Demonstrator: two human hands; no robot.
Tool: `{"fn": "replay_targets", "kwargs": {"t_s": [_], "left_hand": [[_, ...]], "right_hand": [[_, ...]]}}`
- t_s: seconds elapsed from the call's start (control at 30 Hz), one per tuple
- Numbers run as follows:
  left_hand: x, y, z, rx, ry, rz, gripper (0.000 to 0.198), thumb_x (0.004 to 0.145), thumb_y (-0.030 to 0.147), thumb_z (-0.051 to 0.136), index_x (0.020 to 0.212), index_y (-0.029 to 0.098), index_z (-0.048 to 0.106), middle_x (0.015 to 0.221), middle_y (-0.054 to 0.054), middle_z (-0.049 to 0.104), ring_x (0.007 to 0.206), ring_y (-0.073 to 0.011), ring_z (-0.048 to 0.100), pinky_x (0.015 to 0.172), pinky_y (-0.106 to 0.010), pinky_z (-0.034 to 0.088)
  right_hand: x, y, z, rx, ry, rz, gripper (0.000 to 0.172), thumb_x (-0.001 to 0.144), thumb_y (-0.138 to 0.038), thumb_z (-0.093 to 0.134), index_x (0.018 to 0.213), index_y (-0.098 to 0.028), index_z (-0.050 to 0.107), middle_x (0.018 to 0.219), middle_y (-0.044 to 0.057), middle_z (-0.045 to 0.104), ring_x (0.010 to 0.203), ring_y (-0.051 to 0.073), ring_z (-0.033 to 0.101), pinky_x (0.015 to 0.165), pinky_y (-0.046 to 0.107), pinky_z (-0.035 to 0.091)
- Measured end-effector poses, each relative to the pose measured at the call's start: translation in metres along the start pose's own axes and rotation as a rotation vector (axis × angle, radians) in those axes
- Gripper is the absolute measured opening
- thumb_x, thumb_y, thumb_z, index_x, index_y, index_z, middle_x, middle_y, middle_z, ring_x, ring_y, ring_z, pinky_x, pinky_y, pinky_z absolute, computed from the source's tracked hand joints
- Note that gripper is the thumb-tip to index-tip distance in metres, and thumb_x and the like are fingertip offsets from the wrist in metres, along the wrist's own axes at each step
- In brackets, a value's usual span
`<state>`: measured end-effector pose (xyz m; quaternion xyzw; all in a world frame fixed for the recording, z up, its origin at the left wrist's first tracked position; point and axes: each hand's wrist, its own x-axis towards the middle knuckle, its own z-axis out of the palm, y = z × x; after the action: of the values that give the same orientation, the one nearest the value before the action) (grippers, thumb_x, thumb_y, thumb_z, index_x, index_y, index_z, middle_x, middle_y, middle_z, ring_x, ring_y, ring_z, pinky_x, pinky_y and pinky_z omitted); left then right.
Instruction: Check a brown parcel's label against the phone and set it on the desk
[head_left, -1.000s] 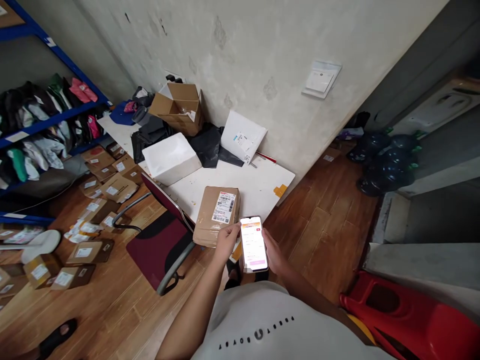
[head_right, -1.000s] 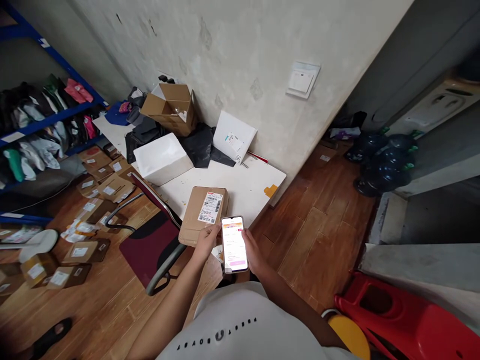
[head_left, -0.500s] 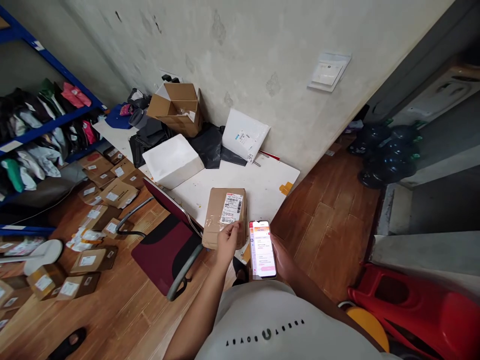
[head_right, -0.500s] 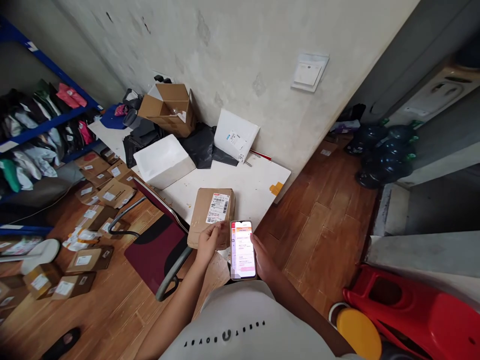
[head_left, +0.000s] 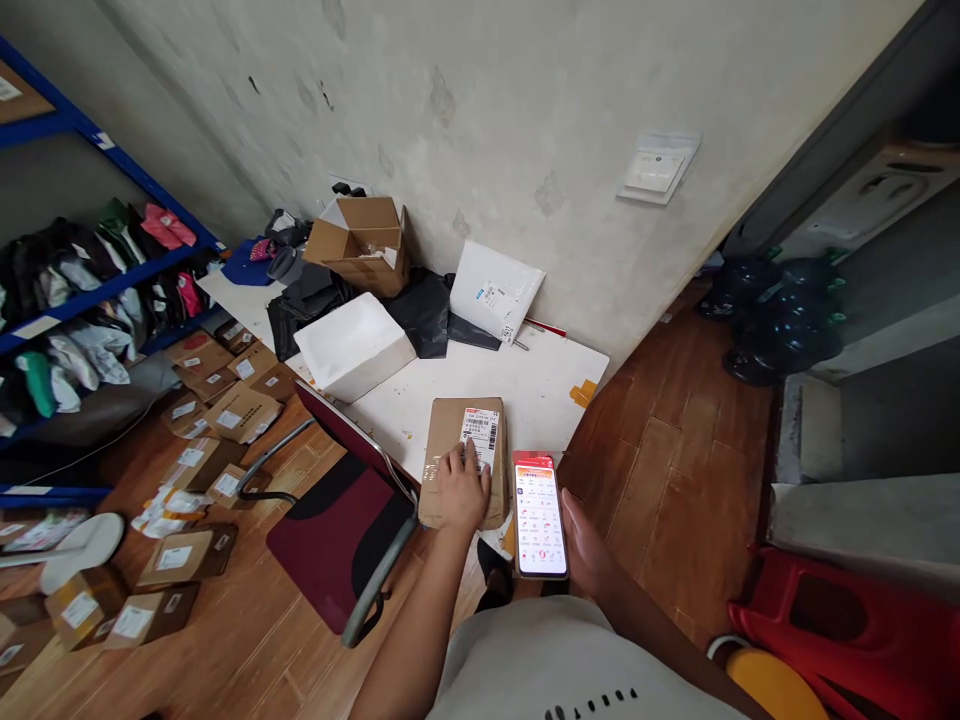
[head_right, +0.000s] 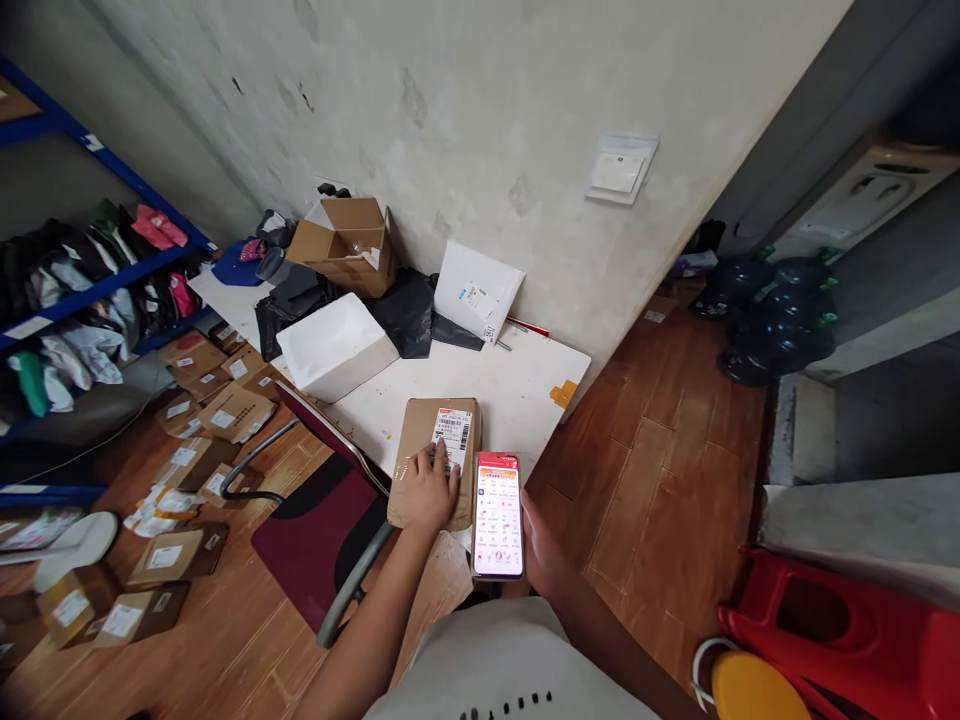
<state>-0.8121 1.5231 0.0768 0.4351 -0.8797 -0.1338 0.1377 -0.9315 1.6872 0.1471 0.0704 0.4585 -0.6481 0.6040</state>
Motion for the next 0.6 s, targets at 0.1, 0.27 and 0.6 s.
{"fn": "replay_targets", "kwargs": {"t_s": [0.1, 0.27, 0.6], "left_hand": [[0.0002, -0.0021, 0.0014, 0.021, 0.002, 0.013, 0.06, 0.101, 0.041, 0.047, 0.152, 0.01, 0.051, 0.138, -0.02, 0.057, 0.121, -0.034, 0.046, 0.108, -0.049, 0.043], [0.0008, -0.0047, 0.0033, 0.024, 0.013, 0.025, 0.059, 0.101, 0.041, 0.048, 0.152, 0.01, 0.052, 0.136, -0.019, 0.057, 0.12, -0.0333, 0.046, 0.108, -0.048, 0.043], [0.0018, -0.0062, 0.0002, 0.032, 0.0, 0.046, 0.054, 0.102, 0.041, 0.048, 0.148, 0.016, 0.058, 0.135, -0.021, 0.057, 0.118, -0.034, 0.046, 0.105, -0.049, 0.045]], "right_hand": [[0.0006, -0.0004, 0.0032, 0.039, 0.003, 0.04, 0.064, 0.074, -0.069, 0.077, 0.118, -0.023, 0.072, 0.114, 0.009, 0.078, 0.113, 0.033, 0.07, 0.103, 0.051, 0.053], [0.0037, 0.001, 0.0026, 0.03, 0.063, 0.023, 0.07, 0.068, -0.071, 0.081, 0.117, -0.021, 0.072, 0.114, 0.01, 0.078, 0.113, 0.033, 0.07, 0.103, 0.049, 0.052], [0.01, 0.0051, 0.0061, 0.038, 0.163, -0.045, 0.07, 0.065, -0.068, 0.085, 0.115, -0.022, 0.07, 0.117, 0.011, 0.077, 0.116, 0.036, 0.068, 0.102, 0.048, 0.051]]}}
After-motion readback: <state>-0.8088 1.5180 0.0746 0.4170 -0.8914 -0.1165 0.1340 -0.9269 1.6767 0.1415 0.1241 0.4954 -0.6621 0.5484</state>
